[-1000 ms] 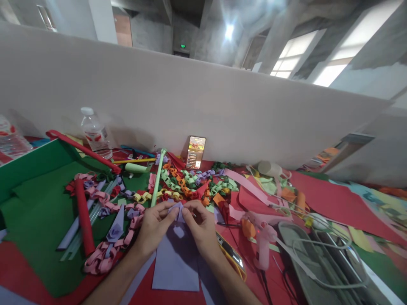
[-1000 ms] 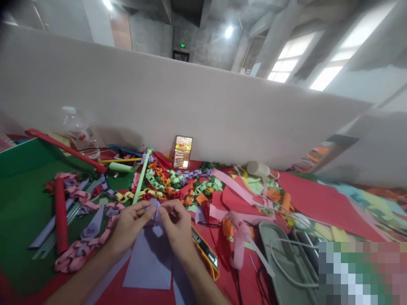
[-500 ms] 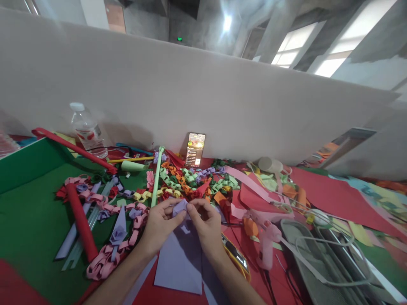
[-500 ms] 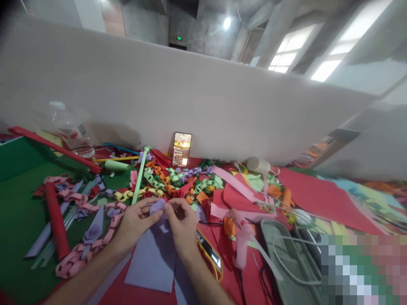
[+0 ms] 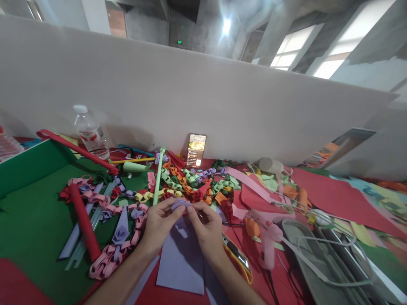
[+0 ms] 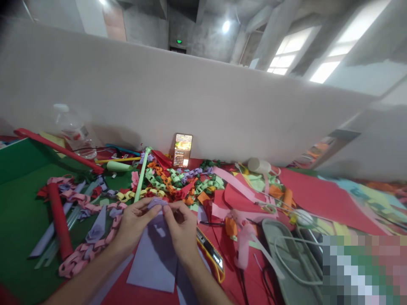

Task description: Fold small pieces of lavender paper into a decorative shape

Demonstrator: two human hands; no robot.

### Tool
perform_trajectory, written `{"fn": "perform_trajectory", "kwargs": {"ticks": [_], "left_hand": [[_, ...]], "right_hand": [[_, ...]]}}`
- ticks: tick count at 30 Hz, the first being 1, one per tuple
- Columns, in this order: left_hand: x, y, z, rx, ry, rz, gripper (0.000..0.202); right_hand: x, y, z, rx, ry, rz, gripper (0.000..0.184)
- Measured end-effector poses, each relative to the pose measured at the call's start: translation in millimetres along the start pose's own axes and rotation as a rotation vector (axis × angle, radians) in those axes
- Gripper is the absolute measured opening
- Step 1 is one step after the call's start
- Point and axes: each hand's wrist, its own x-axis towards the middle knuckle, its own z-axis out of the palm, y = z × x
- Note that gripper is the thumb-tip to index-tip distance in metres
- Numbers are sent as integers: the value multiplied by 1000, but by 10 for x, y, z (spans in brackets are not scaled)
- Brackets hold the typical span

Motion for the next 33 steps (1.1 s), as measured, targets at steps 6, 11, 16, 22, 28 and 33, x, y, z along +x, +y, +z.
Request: {"fn": "perform_trajectory", "kwargs": {"ticks": [6, 11, 16, 22, 28, 33], "left_hand": [[8, 49, 5, 55, 20, 67, 21], [10, 25, -26, 109, 57, 86, 16], [-20, 35, -33, 123, 31, 128, 15], [-22, 39, -28, 160, 3, 193, 16], [-52, 29, -11, 175, 11, 257, 16], [-191, 46, 47, 99, -12, 154, 35]], "right_hand": [[-22, -5, -8, -75, -12, -22, 21], [-42, -15, 6, -111, -24, -48, 20], [-45, -29, 29, -55, -30, -57, 14], [-53, -12, 10, -59, -49, -92, 15], [-55, 19, 17, -80, -7, -119, 16], [-135, -101, -38, -201, 85, -194, 17]]}}
